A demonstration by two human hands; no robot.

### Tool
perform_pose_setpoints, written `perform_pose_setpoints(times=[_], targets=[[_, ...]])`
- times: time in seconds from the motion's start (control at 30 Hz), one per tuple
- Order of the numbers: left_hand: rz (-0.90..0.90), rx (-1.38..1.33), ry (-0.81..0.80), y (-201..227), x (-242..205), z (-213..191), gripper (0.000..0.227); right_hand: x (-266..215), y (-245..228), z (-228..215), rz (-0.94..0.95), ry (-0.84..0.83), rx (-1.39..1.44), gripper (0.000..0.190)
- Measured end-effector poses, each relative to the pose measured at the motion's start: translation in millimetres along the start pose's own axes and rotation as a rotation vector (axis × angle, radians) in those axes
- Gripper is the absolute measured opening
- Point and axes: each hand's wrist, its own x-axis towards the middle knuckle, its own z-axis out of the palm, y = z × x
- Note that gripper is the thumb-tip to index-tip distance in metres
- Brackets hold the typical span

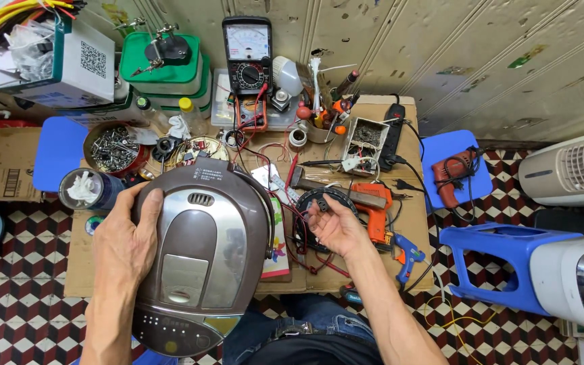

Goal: Inspecting and testing the internal circuitry and power cord of an electric thermal pot in a repair shop.

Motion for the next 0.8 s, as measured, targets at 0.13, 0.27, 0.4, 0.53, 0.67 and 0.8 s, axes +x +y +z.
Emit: perform_pose_setpoints(times=[0.13, 0.27, 0.4, 0.53, 0.67, 0.8], targets=[[-0.013, 0.006, -0.011, 0, 0, -1, 0.055, -4, 1, 1, -0.016, 0.044, 0.033, 0.023], [0.004, 0.008, -0.008, -2, -1, 0, 0.056, -8, 0, 0, -0.004, 0.014, 0.023, 0.025], [0.016, -0.006, -0.002, -2, -1, -1, 0.057, -13, 0, -1, 0.028, -0.044, -0.009, 0.03], [0.02, -0.006, -0.002, -3, -1, -1, 0.056, -16, 1, -2, 0.02, -0.053, -0.018, 0.031], [0.009, -0.002, -0.005, -1, -2, -1, 0.055, -17, 1, -5, 0.021, -0.061, -0.019, 0.029], [0.049, -0.019, 0.033, -11, 4, 10, 0.052, -13, -2, -9, 0.011, -0.086, -0.077, 0.029]])
